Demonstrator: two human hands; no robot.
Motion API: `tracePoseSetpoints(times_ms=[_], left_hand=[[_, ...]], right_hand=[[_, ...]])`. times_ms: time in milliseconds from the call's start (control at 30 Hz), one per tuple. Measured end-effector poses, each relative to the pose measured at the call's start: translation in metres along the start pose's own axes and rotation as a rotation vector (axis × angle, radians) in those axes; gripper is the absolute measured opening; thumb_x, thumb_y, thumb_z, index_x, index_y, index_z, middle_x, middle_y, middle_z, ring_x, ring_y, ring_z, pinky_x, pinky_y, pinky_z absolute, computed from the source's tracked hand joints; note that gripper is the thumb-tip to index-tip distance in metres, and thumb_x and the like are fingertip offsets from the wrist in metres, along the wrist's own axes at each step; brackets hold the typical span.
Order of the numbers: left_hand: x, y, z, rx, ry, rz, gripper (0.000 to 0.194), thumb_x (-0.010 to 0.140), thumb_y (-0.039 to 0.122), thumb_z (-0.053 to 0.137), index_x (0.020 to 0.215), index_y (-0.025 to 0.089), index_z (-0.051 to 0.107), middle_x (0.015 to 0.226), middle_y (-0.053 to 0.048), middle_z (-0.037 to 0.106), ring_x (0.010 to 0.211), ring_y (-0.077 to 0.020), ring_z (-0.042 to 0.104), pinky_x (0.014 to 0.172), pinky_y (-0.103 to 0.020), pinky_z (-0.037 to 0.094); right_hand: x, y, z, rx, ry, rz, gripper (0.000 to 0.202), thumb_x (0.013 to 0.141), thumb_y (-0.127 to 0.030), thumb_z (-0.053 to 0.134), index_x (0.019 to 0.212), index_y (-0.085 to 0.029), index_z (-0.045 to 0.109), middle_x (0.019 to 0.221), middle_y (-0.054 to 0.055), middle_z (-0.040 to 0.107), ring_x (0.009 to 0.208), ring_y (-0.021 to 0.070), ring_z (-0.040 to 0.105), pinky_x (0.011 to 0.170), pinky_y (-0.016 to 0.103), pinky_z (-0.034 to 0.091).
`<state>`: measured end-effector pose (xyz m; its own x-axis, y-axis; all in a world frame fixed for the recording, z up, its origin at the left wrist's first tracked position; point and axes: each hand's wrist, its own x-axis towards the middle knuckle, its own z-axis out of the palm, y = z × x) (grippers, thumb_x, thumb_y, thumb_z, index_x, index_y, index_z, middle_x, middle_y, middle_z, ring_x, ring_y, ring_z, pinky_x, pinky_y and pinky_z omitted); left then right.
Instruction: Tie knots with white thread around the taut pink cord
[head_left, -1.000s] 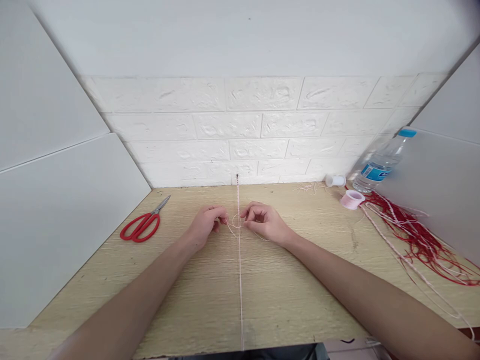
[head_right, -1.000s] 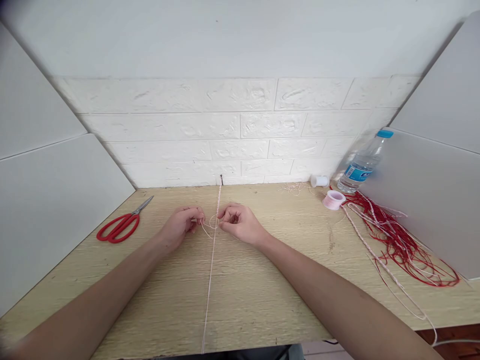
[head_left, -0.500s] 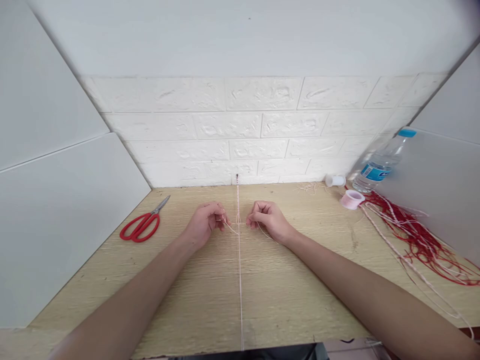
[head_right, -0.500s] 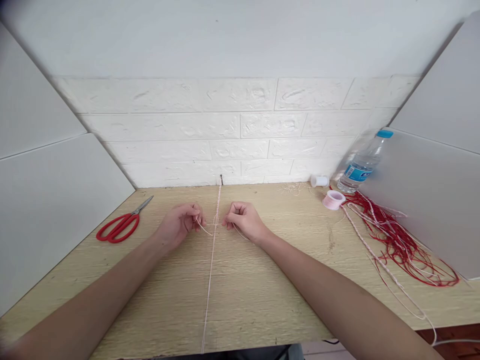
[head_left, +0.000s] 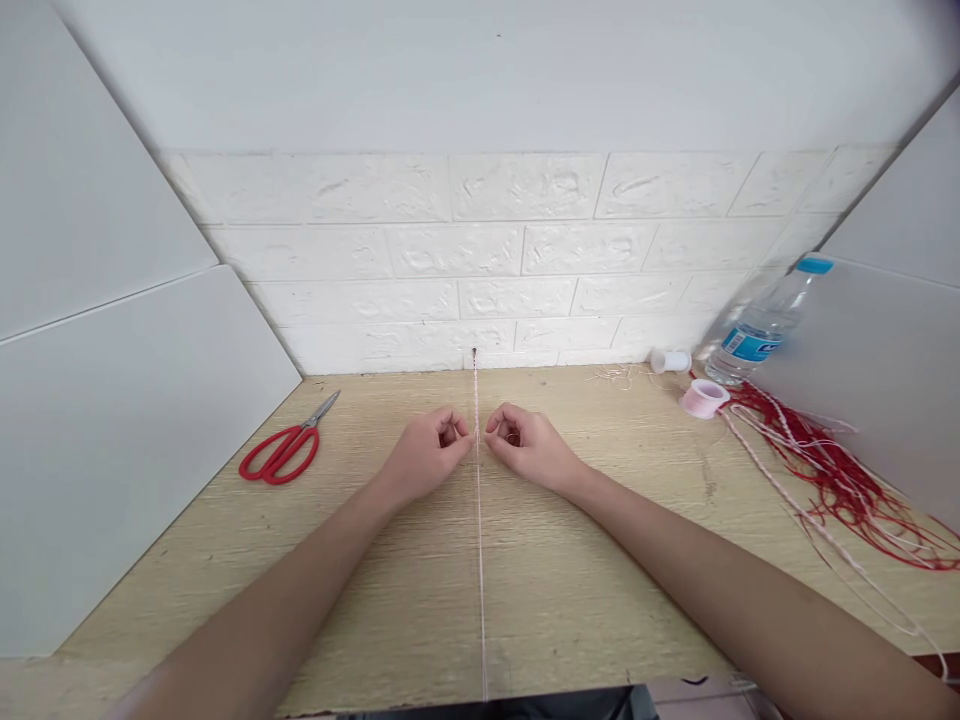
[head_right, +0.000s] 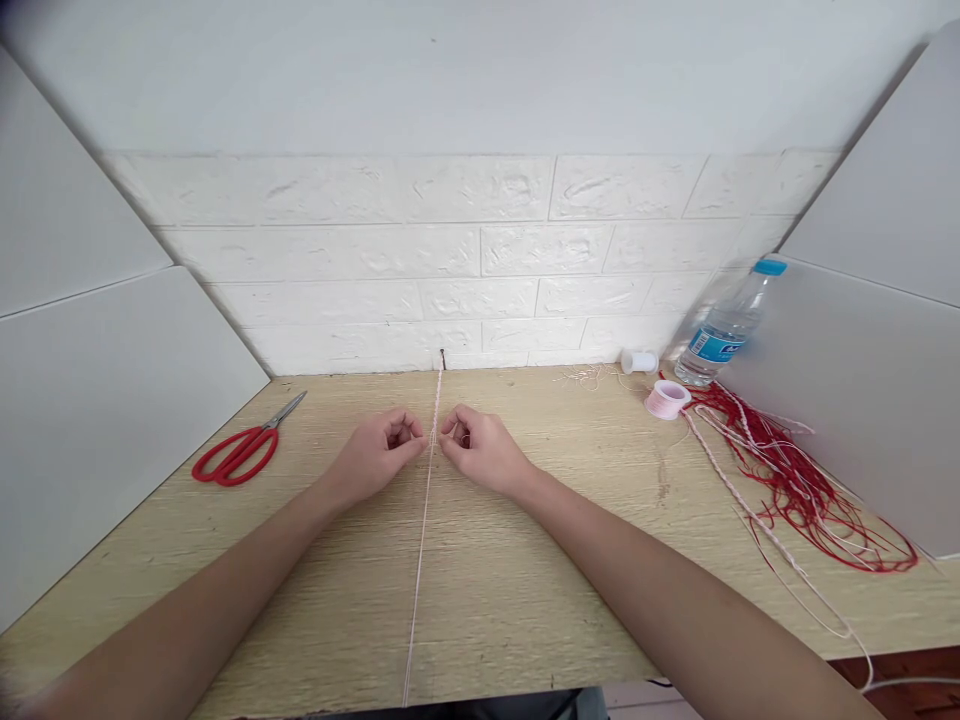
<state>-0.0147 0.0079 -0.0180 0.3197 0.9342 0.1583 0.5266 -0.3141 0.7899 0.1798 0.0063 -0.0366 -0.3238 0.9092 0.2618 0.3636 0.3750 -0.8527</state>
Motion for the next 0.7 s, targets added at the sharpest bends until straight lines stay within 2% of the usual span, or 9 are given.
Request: tracePoseSetpoints(times_ms=[133, 267, 333, 500, 700], left_hand=[[-0.004, 0.005, 0.001, 0.207, -0.018, 0.055, 0.015, 0.076, 0.023, 0.054, 0.091, 0.021, 0.057, 0.056, 0.007, 0.048, 0.053, -0.0106, 0.045, 0.055, -0.025, 0.035], [-0.005, 0.008, 0.002, 0.307, -0.079, 0.062, 0.011, 0.078, 0.024, 0.051, 0.08, 0.021, 0.061, 0.055, 0.005, 0.051, 0.052, -0.0105, 0.046, 0.056, -0.025, 0.035], [-0.005, 0.008, 0.003, 0.328, -0.088, 0.084, 0.016, 0.081, 0.027, 0.049, 0.073, 0.02, 0.06, 0.056, 0.004, 0.053, 0.053, -0.0109, 0.047, 0.056, -0.025, 0.035], [-0.004, 0.006, 0.003, 0.358, -0.05, 0.099, 0.021, 0.084, 0.031, 0.047, 0.07, 0.019, 0.058, 0.064, 0.001, 0.058, 0.06, -0.0126, 0.05, 0.057, -0.026, 0.035], [0.0, 0.001, 0.002, 0.433, 0.02, 0.097, 0.026, 0.084, 0.033, 0.046, 0.064, 0.018, 0.051, 0.065, 0.0, 0.057, 0.061, -0.0133, 0.049, 0.059, -0.027, 0.034]], right_hand=[[0.0, -0.002, 0.0, -0.18, -0.062, -0.028, 0.012, 0.083, -0.023, 0.052, 0.08, -0.017, 0.061, 0.062, -0.001, 0.056, 0.056, 0.0104, 0.048, 0.051, 0.023, 0.035], [0.0, -0.003, 0.0, -0.267, -0.087, -0.077, 0.011, 0.081, -0.02, 0.054, 0.075, -0.017, 0.062, 0.065, 0.0, 0.059, 0.058, 0.0102, 0.05, 0.053, 0.023, 0.035], [0.0, -0.002, 0.001, -0.292, -0.086, -0.095, 0.01, 0.081, -0.02, 0.054, 0.075, -0.017, 0.061, 0.066, -0.001, 0.059, 0.058, 0.0101, 0.05, 0.054, 0.022, 0.035], [0.001, 0.002, 0.002, -0.35, -0.05, -0.104, 0.013, 0.083, -0.023, 0.054, 0.072, -0.017, 0.057, 0.064, -0.001, 0.058, 0.058, 0.0101, 0.048, 0.053, 0.022, 0.033], [0.005, 0.008, -0.002, -0.405, 0.009, -0.109, 0.016, 0.083, -0.021, 0.053, 0.068, -0.016, 0.053, 0.064, 0.0, 0.056, 0.058, 0.0102, 0.046, 0.054, 0.023, 0.032]])
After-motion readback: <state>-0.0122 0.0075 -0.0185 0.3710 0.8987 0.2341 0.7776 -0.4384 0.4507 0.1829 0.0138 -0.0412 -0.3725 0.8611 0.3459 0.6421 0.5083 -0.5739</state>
